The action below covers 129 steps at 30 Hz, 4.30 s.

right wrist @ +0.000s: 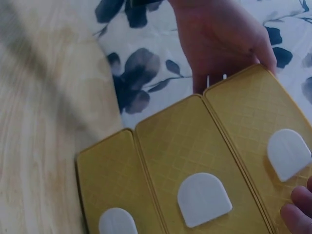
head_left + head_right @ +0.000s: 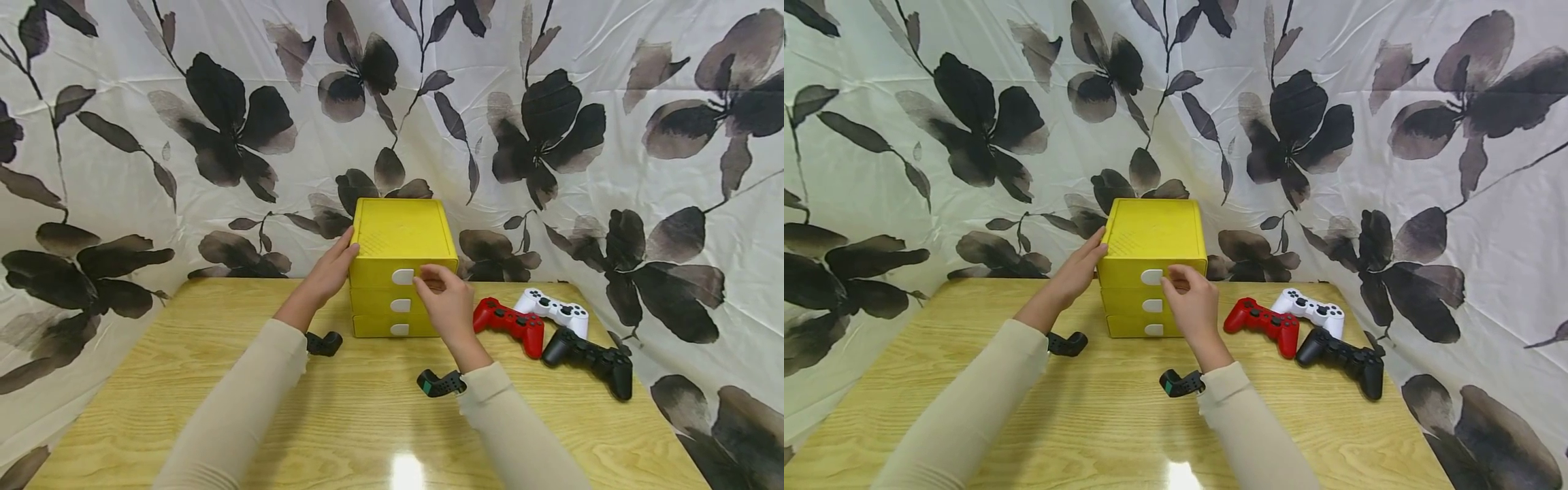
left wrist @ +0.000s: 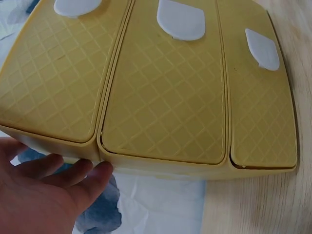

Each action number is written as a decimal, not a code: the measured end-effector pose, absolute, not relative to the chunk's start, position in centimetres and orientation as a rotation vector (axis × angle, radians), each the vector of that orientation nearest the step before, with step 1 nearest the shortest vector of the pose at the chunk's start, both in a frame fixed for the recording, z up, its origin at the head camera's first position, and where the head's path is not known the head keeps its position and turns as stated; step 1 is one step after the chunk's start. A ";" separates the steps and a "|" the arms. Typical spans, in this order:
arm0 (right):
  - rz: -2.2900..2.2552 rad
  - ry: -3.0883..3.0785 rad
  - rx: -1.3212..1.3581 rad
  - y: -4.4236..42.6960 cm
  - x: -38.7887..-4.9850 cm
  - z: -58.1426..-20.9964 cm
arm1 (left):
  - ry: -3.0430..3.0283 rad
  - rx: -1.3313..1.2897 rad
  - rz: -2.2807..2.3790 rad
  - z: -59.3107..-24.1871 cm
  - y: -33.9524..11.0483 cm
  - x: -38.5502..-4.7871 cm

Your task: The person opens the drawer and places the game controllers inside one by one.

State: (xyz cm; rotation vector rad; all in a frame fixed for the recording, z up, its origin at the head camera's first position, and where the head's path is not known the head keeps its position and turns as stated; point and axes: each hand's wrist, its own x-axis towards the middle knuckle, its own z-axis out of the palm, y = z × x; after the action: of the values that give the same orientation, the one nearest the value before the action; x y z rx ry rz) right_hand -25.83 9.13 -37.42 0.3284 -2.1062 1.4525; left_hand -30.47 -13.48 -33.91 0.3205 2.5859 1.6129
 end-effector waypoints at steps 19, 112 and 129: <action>1.443 -2.119 0.264 8.1 -26.7 -37.8 | 2.496 0.312 1.664 -33.8 -13.0 -30.9; 1.622 -2.100 0.271 9.1 -20.4 -37.9 | 2.345 0.402 1.612 -34.0 -14.3 -32.8; 1.639 -2.088 0.290 9.1 -18.7 -38.2 | 2.337 0.405 1.633 -34.8 -14.0 -33.2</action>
State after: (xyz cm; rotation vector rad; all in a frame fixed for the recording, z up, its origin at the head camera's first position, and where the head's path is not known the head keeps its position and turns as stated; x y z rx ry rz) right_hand -18.66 9.14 -38.22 0.2901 -2.0878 1.6386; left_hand -33.25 -14.03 -34.80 0.4045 2.3373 1.6332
